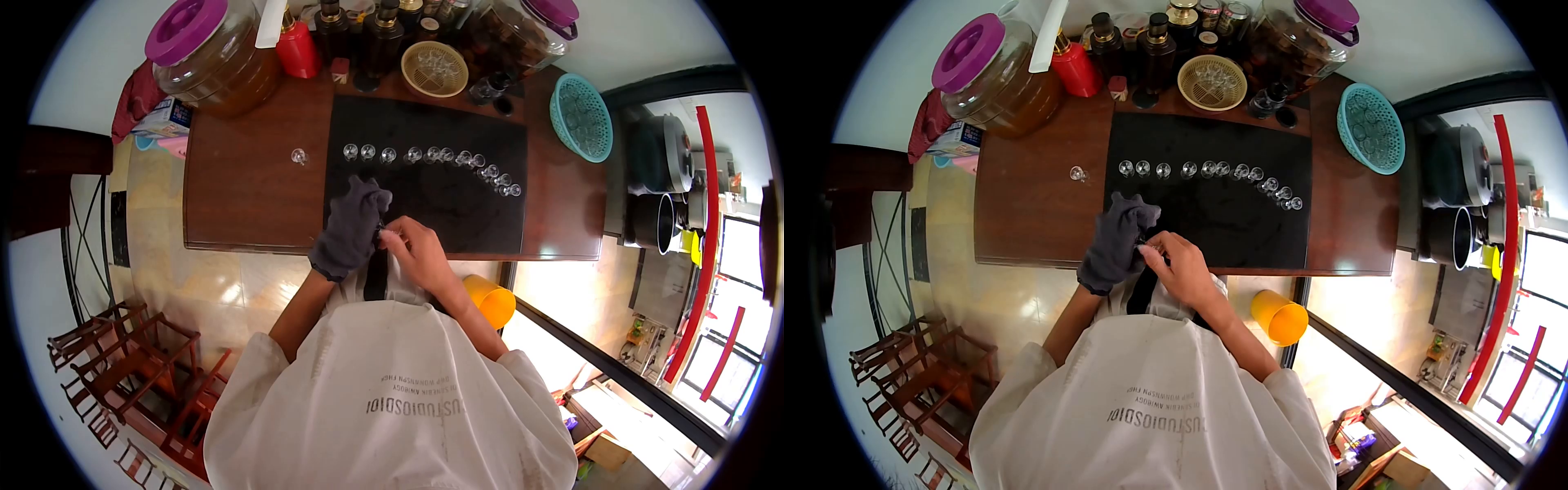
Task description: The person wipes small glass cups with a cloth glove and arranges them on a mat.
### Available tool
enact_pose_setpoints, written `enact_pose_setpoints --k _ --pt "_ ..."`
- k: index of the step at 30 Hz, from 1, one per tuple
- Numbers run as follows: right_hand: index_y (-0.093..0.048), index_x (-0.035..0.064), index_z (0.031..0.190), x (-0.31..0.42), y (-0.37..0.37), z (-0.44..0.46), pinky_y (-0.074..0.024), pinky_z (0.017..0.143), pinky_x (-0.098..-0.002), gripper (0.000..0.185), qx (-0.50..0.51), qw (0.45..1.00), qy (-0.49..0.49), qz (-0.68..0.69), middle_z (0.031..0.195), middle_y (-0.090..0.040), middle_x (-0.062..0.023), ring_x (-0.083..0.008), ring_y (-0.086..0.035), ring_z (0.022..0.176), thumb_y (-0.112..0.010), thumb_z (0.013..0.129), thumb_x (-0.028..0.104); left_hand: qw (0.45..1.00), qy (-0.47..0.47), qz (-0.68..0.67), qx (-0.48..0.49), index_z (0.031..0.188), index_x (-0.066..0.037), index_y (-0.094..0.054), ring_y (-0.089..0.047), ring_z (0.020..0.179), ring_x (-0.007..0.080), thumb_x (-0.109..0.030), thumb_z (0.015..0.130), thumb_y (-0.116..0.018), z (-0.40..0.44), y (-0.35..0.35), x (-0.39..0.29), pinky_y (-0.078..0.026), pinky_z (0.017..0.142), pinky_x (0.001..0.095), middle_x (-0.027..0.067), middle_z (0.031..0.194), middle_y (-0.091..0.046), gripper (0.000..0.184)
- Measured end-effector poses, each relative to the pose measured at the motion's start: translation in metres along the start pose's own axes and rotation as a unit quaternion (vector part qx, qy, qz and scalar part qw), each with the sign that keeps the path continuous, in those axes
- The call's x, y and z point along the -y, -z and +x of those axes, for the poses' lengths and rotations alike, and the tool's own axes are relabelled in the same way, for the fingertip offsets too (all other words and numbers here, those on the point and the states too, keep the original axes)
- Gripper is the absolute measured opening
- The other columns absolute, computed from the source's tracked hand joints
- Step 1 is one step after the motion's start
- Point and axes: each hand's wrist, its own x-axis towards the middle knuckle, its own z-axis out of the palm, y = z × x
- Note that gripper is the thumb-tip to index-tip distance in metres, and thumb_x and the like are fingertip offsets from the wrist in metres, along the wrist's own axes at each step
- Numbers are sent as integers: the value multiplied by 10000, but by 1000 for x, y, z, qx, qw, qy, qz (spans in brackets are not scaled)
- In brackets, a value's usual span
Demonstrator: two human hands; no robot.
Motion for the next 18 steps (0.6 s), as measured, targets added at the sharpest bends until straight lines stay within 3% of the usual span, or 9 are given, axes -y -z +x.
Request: enact_pose_setpoints --k 2,4,5,7,8,10,15,17,18 --pt "-618 16 862 10 -1 -2 -481 656 -355 212 -38 996 37 -69 814 -634 -113 -275 -592 736 -728 815 191 997 -61 52 -1 1068 -17 -559 -579 911 345 -173 700 -710 3 6 -8 -503 669 404 148 1068 -565 427" --pt "-618 26 872 4 -1 -1 -491 673 -348 213 -54 989 94 -105 811 -637 -97 -264 -590 761 -757 774 155 977 -101 185 -21 948 -2 -540 -637 850 289 -107 872 -576 11 11 -17 -520 652 359 143 971 -602 134" --pt "-619 36 882 2 -1 1 -500 691 -342 239 -69 976 151 -141 809 -640 -81 -254 -588 786 -786 732 118 977 -100 186 -21 948 -2 -540 -637 850 289 -107 872 -576 12 9 -16 -520 652 359 143 971 -602 134" --pt "-623 39 868 2 1 2 -489 696 -354 256 -80 970 167 -159 809 -636 -74 -261 -581 798 -795 709 143 985 33 156 73 949 -5 -551 -601 905 297 -113 828 -598 13 6 -13 -520 686 375 130 971 -580 169" --pt "-627 42 853 3 3 1 -477 702 -365 273 -93 963 181 -178 810 -632 -66 -269 -573 810 -803 686 168 985 34 155 73 949 -5 -551 -601 905 297 -113 828 -598 13 8 -13 -520 686 375 130 971 -580 169" --pt "-623 44 852 3 5 1 -477 705 -366 279 -92 961 184 -182 812 -627 -65 -271 -570 811 -806 680 164 970 -137 185 75 951 -20 -567 -591 890 300 -103 817 -589 15 14 -15 -521 692 376 126 941 -575 159" --pt "-598 46 858 9 7 1 -476 705 -370 294 -89 962 185 -177 827 -614 -67 -272 -570 801 -807 673 136 969 -106 196 107 993 -61 -602 -605 913 300 -88 818 -583 18 15 -22 -527 709 366 130 956 -593 179" --pt "-575 45 863 15 3 -2 -473 705 -372 279 -61 989 71 -115 826 -605 -72 -272 -575 785 -786 702 130 970 -83 197 112 1007 -72 -609 -613 918 299 -86 823 -585 16 6 -17 -529 714 355 130 959 -604 186" --pt "-575 45 863 14 3 -2 -473 705 -372 279 -61 989 71 -115 826 -605 -72 -272 -575 785 -786 702 130 995 -49 67 57 994 -70 -602 -616 898 310 -75 835 -581 8 -8 -5 -525 709 352 129 950 -610 161"
